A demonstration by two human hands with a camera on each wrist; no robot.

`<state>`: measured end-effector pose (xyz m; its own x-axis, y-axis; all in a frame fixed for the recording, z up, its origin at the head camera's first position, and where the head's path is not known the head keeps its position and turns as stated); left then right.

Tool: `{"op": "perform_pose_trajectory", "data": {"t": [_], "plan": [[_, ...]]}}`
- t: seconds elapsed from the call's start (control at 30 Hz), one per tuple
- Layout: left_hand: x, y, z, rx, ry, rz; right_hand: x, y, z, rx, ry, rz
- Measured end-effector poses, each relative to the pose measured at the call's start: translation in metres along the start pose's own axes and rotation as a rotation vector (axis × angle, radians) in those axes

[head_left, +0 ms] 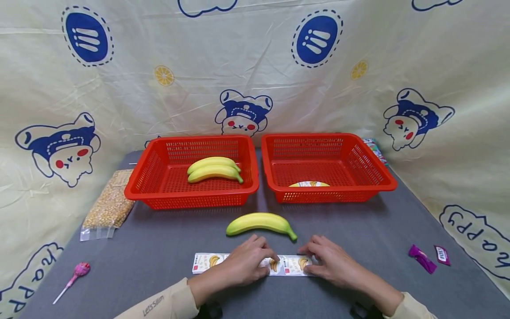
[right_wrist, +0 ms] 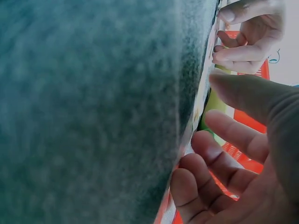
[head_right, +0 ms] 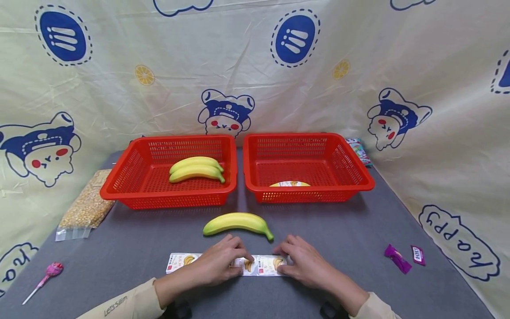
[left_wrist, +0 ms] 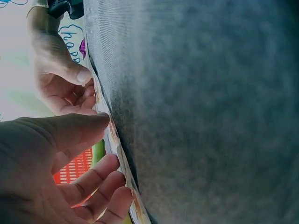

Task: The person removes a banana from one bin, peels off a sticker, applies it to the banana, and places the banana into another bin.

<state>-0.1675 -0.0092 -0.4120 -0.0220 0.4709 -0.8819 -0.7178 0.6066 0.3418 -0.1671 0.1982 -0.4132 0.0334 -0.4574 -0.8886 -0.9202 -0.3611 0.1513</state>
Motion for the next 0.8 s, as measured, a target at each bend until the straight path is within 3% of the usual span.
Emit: {"op": "perform_pose_trajectory", "data": {"t": [0.5,0.8], "plan": [[0.0033,-0.0056,0.0061,-0.002,0.024,0.031,0.0026,0.0014,0.003,-0.038,-0.031,-0.038],[0.0031,-0.0059,0.0055,-0.034,0.004,0.018,0.0022,-0.0046,-0.0008,-0.181,-0.069,0.056]]}}
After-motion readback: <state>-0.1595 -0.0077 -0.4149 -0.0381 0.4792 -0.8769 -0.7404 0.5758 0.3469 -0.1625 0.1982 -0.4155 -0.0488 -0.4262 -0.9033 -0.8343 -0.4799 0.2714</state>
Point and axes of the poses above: each hand's wrist, its own y-axis towards the middle knuckle, its own x-axis out of the palm, z = x × y, the point moved 4 cm from there along y, towards the middle knuckle, and after that the axes turned 13 degrees about z, right-handed, at the moved point
